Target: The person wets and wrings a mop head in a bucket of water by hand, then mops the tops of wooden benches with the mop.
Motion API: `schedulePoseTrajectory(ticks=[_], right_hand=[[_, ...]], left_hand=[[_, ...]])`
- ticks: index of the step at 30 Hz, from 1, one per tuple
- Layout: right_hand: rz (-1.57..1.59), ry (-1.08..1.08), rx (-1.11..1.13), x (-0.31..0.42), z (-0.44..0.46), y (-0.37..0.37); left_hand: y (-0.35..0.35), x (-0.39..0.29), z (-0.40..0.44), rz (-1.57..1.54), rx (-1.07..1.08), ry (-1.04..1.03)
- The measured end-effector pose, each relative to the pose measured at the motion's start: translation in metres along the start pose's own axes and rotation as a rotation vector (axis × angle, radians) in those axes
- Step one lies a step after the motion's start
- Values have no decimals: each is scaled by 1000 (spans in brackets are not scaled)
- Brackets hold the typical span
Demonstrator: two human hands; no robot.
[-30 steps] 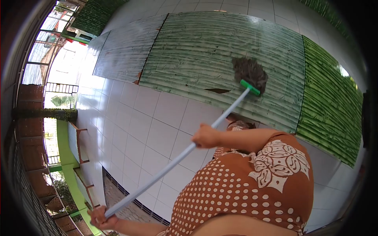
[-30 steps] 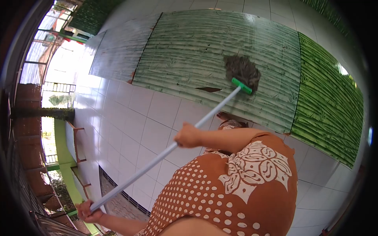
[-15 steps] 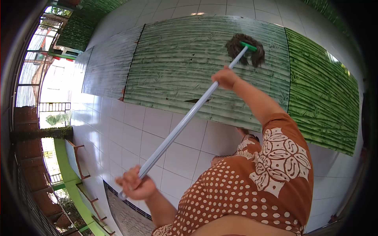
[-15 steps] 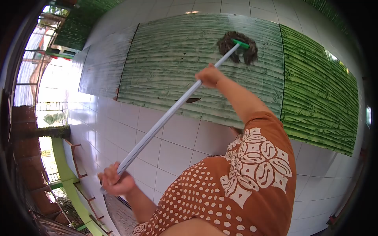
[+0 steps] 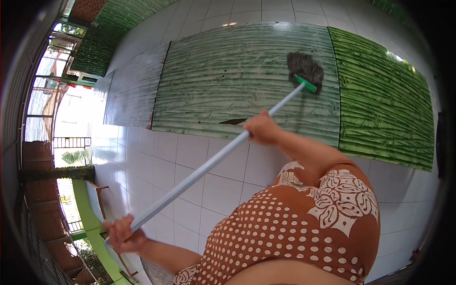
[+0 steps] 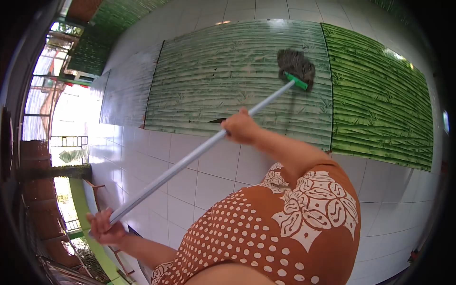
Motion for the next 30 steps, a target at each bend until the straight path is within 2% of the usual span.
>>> schedulePoseTrajectory(ticks=[1,3,5,6,8,10,14,16,17,18,19,20,21,24,25,27,30], right_hand=[[92,116,-58,35,-20,4],[318,350,134,94,-62,1],[531,529,68,117,-91,-13],[489,496,20,111,-91,-8],[405,424,-69,85,-87,7],[306,408,-272,38,-72,20],[44,335,-457,-103,-17,33],[-189,138,-457,-183,14,40],[-254,-122,-306,-227,25,35],[-254,-353,-231,-269,33,29],[-256,-582,-151,-307,36,22],[-111,-771,-151,-344,36,13],[29,-956,-156,-372,33,5],[126,-1008,-212,-378,20,-12],[-8,-958,-213,-358,15,-4],[-280,-848,-211,-274,3,18],[-266,-766,-284,-177,-25,8]], left_hand=[[-6,-36,-6,-159,52,2],[-3,-110,-24,4,118,-261],[-21,-127,-28,-86,198,-234],[-25,-127,-23,-142,230,-208],[-39,-101,-16,-154,188,-267],[-63,-59,-5,-154,172,-278],[-98,66,32,-215,188,-183],[-116,145,54,-53,65,-161],[-122,187,65,-184,180,8],[-122,226,72,-26,252,77],[-129,263,70,-30,288,139],[-138,295,66,44,292,207],[-139,324,61,-22,319,204],[-128,337,53,-78,286,274],[-117,328,56,-62,285,272],[-95,293,63,-81,312,260],[-42,221,67,-169,310,276]])
Point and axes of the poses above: each hand's wrist, its own z-axis towards the middle knuckle, its own y-axis out of the back of the hand, x = y × z, the point moved 4 cm from there along z, towards the middle knuckle, and after that the axes turned 12 degrees about -z, right-handed, at the moved point
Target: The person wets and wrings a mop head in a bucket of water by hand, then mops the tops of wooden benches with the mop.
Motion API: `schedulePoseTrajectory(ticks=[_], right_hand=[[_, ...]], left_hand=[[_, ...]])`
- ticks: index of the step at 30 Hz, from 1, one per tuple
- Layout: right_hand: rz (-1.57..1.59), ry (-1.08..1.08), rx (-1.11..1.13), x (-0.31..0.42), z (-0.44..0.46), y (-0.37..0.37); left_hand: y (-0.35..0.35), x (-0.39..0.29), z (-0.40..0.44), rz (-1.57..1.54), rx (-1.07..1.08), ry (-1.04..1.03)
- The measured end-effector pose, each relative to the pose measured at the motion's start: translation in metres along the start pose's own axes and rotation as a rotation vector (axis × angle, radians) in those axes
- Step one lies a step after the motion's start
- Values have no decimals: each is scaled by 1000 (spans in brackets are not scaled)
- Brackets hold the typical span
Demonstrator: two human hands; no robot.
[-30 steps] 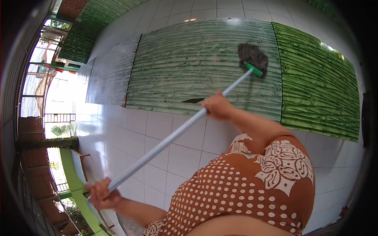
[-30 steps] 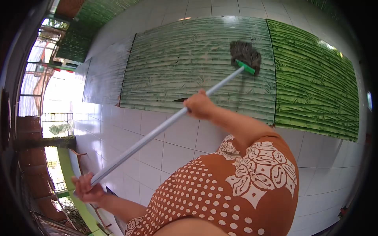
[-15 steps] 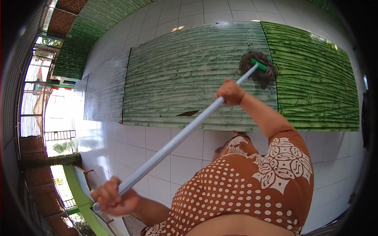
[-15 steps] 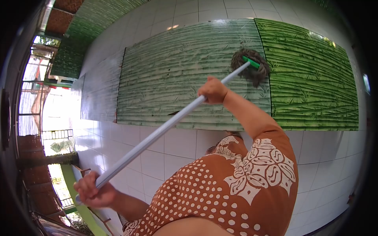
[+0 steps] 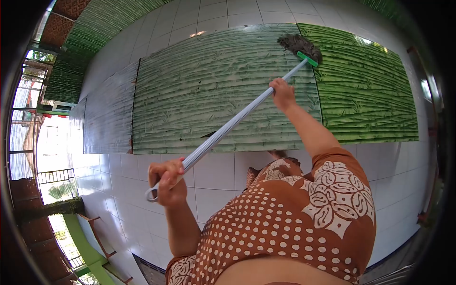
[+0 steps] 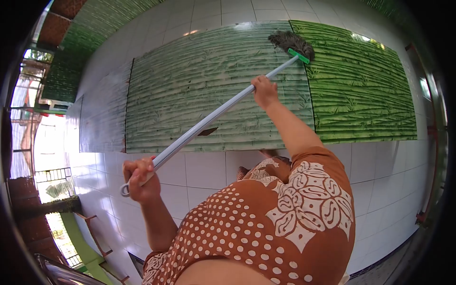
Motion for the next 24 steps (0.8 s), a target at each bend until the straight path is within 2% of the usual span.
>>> schedulePoseTrajectory(ticks=[4,7,10,13,18,21,23,24], right_hand=[[16,191,-63,81,-129,35],[156,449,-7,128,-219,34],[244,679,-82,176,-283,31],[209,745,125,218,-299,9],[339,991,190,333,-280,-12],[474,1105,288,445,-270,-27],[573,1216,439,514,-263,-83],[656,1301,497,566,-263,-67]], left_hand=[[54,-111,-55,-73,13,74],[99,-164,-109,-196,-142,106],[141,-219,-163,-202,-349,35],[174,-256,-199,-242,-445,-50],[224,-328,-236,-169,-443,-228],[256,-394,-247,-66,-458,-428],[276,-445,-257,48,-487,-586],[283,-473,-263,122,-510,-647]])
Point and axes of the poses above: each hand's wrist, its own z-axis towards the middle knuckle, its own y-axis out of the back of the hand, x = y × z, the point moved 4 cm from there along z, towards the middle knuckle, and after that the axes turned 12 degrees about -z, right-handed, at the moved point
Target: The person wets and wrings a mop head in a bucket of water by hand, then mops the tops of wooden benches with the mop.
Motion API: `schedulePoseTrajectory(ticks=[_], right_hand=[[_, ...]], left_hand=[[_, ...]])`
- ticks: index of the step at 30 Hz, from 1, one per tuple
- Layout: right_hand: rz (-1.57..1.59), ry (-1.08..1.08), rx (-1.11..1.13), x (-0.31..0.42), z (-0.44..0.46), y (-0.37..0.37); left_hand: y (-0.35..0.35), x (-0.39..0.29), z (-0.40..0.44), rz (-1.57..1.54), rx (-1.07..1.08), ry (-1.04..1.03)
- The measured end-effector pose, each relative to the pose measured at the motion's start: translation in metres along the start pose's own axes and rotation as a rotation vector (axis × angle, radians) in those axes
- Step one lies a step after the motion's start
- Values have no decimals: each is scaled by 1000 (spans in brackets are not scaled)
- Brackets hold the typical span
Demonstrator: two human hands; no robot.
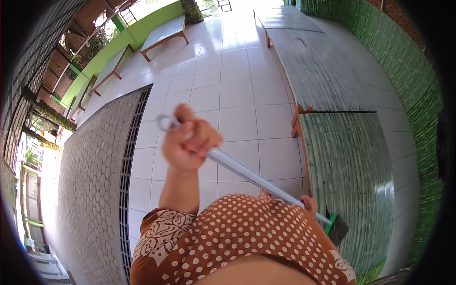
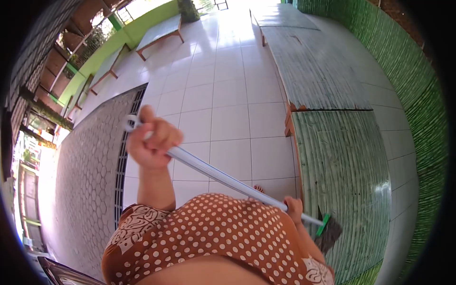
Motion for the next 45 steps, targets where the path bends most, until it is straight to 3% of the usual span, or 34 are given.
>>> schedulePoseTrajectory(ticks=[3,5,8,9,13,15,16,17,19,20,21,22,27,31,36,38,39,40,41,42,45], right_hand=[[105,189,228,29,138,-25],[84,323,219,46,219,-43],[58,425,114,40,334,-78],[19,443,81,29,370,-91],[-263,70,115,-52,483,-163],[-410,10,140,-103,505,-197],[-345,55,26,-118,508,-204],[-150,130,-5,-123,515,-207],[-266,56,-3,-97,522,-197],[-75,-119,134,-89,527,-194],[-126,-91,88,-32,538,-167],[-254,-158,13,-35,537,-175],[-110,-108,24,6,616,-223],[-42,-44,67,-6,708,-267],[-3,19,3,-86,852,-293],[25,97,-214,-147,921,-323],[140,125,-216,-149,959,-323],[266,-57,-13,-197,998,-353],[-58,89,-160,-163,1030,-329],[-203,98,-169,-181,1059,-339],[-230,-45,-20,-192,1109,-347]], left_hand=[[6,-59,32,144,2,-243],[6,-80,49,202,48,-416],[26,-83,72,362,36,-493],[41,-74,87,382,21,-448],[111,-8,140,562,-38,-327],[145,2,155,590,-21,-276],[165,-4,170,499,2,-255],[186,-14,190,452,21,-232],[229,-31,229,265,-12,-252],[246,-43,251,232,-21,-239],[262,-57,273,129,-30,-263],[276,-70,292,79,-149,-202],[366,-80,369,-144,-324,-109],[418,-87,434,-128,-245,-145],[447,-89,547,-28,-63,-243],[468,-76,594,125,-21,-302],[476,-64,614,164,4,-308],[485,-53,632,213,-9,-309],[501,-38,647,226,-13,-256],[515,-25,662,243,35,-279],[568,-23,714,327,24,-223]])
Point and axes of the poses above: each hand's wrist, its own z-axis towards the middle knuckle, its own y-axis out of the back of the hand, x = y × z, the point moved 4 cm from there along z, towards the middle knuckle, and after that the axes turned 12 degrees about -z, right-handed, at the moved point
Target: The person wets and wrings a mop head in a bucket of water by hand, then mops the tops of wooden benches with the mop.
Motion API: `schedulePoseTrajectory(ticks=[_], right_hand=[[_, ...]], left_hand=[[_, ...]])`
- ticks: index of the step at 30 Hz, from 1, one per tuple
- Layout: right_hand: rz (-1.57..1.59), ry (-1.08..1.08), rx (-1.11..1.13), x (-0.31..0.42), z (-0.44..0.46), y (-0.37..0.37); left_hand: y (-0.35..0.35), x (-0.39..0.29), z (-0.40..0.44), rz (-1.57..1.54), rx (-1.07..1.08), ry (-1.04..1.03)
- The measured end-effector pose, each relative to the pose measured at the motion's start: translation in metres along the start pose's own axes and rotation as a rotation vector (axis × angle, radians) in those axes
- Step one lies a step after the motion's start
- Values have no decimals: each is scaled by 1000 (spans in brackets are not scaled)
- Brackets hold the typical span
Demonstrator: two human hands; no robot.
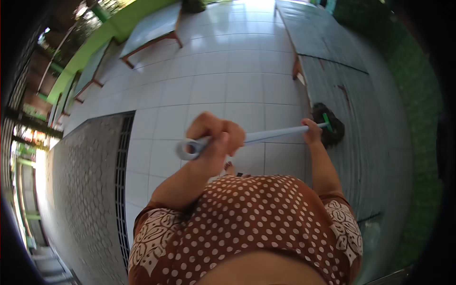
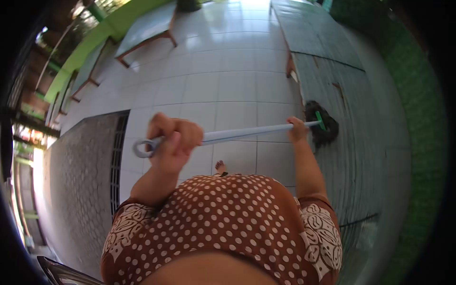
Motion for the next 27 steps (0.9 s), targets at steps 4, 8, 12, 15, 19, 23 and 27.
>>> schedulePoseTrajectory(ticks=[4,8,12,15,19,23,27], right_hand=[[-122,-177,107,41,13,2],[-188,-302,37,45,-29,-1],[-295,-544,168,20,-95,-18],[-380,-776,328,-11,-98,-39],[-386,-879,273,-34,-3,-68],[-386,-508,72,-32,176,-97],[-167,-212,-31,2,354,-116]], left_hand=[[95,3,92,-148,25,87],[153,55,164,-369,69,368],[179,159,176,-593,10,690],[198,217,176,-581,36,832],[238,240,249,-531,92,743],[287,231,358,-381,36,521],[316,175,451,-256,59,250]])
Point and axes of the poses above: each hand's wrist, its own z-axis towards the middle knuckle, its own y-axis out of the back of the hand, x = y × z, the point moved 4 cm from there along z, towards the middle knuckle, and after that the axes turned 12 degrees about -z, right-handed, at the moved point
